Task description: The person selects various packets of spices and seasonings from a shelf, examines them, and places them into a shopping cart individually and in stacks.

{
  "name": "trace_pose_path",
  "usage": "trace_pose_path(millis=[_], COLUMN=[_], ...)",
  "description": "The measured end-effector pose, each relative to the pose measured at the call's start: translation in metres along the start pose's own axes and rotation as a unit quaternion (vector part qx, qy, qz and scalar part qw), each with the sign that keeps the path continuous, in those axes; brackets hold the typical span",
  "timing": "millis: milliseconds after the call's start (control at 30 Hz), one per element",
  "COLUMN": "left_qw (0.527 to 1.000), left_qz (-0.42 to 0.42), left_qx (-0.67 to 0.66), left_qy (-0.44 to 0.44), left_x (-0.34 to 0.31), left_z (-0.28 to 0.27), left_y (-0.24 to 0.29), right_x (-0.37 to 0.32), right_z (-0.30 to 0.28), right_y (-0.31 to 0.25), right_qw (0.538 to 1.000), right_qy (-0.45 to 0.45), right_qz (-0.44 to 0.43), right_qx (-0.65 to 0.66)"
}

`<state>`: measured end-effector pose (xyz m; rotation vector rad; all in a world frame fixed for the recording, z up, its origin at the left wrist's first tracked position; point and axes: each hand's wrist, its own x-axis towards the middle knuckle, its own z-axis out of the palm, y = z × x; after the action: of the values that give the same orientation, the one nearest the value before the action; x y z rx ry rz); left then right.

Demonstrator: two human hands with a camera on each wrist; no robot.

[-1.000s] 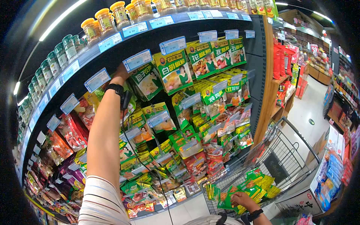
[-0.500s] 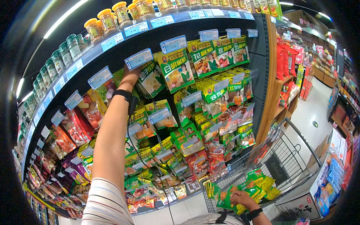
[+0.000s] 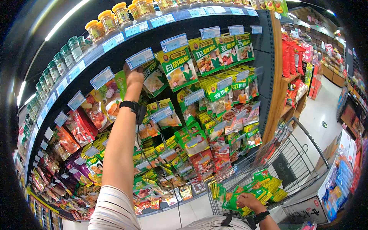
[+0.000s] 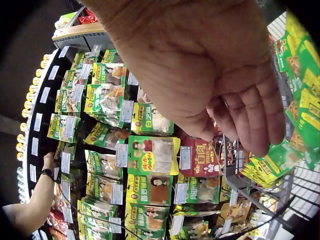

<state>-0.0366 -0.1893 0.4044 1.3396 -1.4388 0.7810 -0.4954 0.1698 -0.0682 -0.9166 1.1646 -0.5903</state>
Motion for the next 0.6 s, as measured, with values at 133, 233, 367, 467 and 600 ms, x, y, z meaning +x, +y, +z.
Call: trace_pose_path(millis=[133,233,367,467,600], left_qw=[0.996,0.982,0.989,0.99,0.987], left_qz=[-0.088,-0.154,-0.095,-0.057,-0.069], left_qx=[-0.034,-0.023,-0.017,-0.022,-0.062], left_qy=[0.003,-0.102,-0.116,-0.13,-0.131], left_x=[-0.004,-0.015,-0.041,-0.052,-0.054], left_z=[0.021,0.004,-0.007,-0.033,-0.038], left_y=[-0.016,0.007,0.02,0.036,0.038], right_x=[0.005,0.004,0.002,0.001,-0.001], right_z=[-0.003,-0.004,-0.003,-0.003,0.0], right_y=[0.001,0.0,-0.004,-0.008,-0.014], right_qw=[1.0,1.0,1.0,0.999,0.999], right_qy=[-0.007,-0.022,-0.011,-0.012,-0.015], right_qz=[0.014,0.007,0.019,0.028,0.034], right_qx=[-0.022,-0.012,-0.011,-0.034,-0.036])
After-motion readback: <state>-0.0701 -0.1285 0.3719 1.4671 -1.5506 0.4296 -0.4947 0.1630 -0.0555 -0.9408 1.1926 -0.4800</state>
